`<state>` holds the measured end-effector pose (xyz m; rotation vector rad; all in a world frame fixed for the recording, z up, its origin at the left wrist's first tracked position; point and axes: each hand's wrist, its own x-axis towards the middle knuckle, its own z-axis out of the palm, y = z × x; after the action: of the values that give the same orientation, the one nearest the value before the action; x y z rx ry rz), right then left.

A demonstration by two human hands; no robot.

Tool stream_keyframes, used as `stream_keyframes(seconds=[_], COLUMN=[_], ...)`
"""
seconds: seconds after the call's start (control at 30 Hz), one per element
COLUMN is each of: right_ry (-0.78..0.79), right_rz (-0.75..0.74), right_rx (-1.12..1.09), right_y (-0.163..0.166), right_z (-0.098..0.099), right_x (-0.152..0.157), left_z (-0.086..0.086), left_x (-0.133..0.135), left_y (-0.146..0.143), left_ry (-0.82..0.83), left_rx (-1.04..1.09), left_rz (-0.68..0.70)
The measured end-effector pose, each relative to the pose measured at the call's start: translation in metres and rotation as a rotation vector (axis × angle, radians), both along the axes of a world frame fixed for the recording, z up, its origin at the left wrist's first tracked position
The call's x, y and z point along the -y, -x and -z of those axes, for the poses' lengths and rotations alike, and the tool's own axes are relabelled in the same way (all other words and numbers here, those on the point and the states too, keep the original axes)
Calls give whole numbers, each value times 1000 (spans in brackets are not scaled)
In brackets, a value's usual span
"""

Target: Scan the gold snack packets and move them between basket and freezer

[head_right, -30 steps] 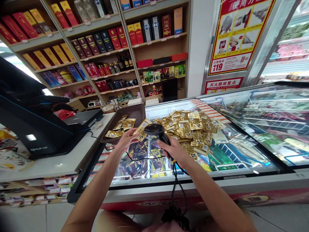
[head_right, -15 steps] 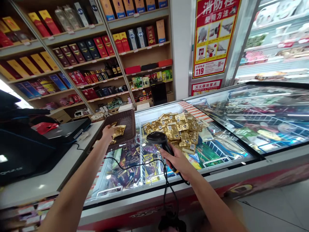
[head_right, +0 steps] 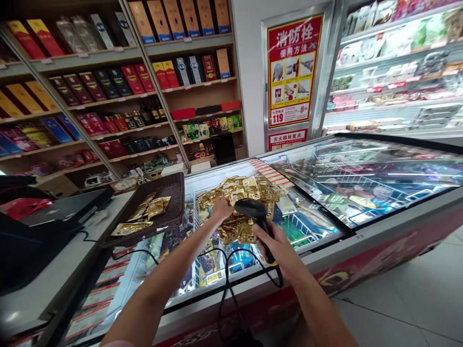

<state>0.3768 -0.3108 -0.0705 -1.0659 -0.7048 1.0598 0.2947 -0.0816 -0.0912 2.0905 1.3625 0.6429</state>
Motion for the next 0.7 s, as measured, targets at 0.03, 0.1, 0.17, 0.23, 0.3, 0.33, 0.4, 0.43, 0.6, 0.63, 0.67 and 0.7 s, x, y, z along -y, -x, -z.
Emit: stream_keyframes(seconds=[0.03,0.1,0.17,0.23,0.3,0.33,0.4,0.43,0.6,0.63,0.67,0.7], right_ry=[4,12,11,5,5,9,14,12,11,18,25,32], right_rz=[11,19,19,16,6,-5,-19,-19,-28,-37,-46,-55], right_rx=[-7,-7,-3,3,7,6,4,5,45,52,57,62], right_y=[-2,-6,-7,-6,-4,-3,1,2,11,13,15,17], right_z=[1,1,2,2,1,1,1,1,-2,-2,-3,-4], right_x=[2,4,3,2,-1,-2,-5,-6,-11,-12,-14,-15], left_z=[3,5,7,8,10,10,11,10,3,1,0,-1], left_x=[3,6,6,3,-1,-2,-5,-6,-9,-10,-11,-11], left_y=[-2,-3,-1,3,8,11,19,24,57,65,73,81], left_ry=[-13,-27,-26,-22,-19,-15,-3,6,66,80,93,105], left_rx=[-37,-89,-109,-98,-63,-40,20,58,294,340,383,421], left_rz=[-17,-29,-27,-25,-24,-21,-20,-21,-10,-3,0,0])
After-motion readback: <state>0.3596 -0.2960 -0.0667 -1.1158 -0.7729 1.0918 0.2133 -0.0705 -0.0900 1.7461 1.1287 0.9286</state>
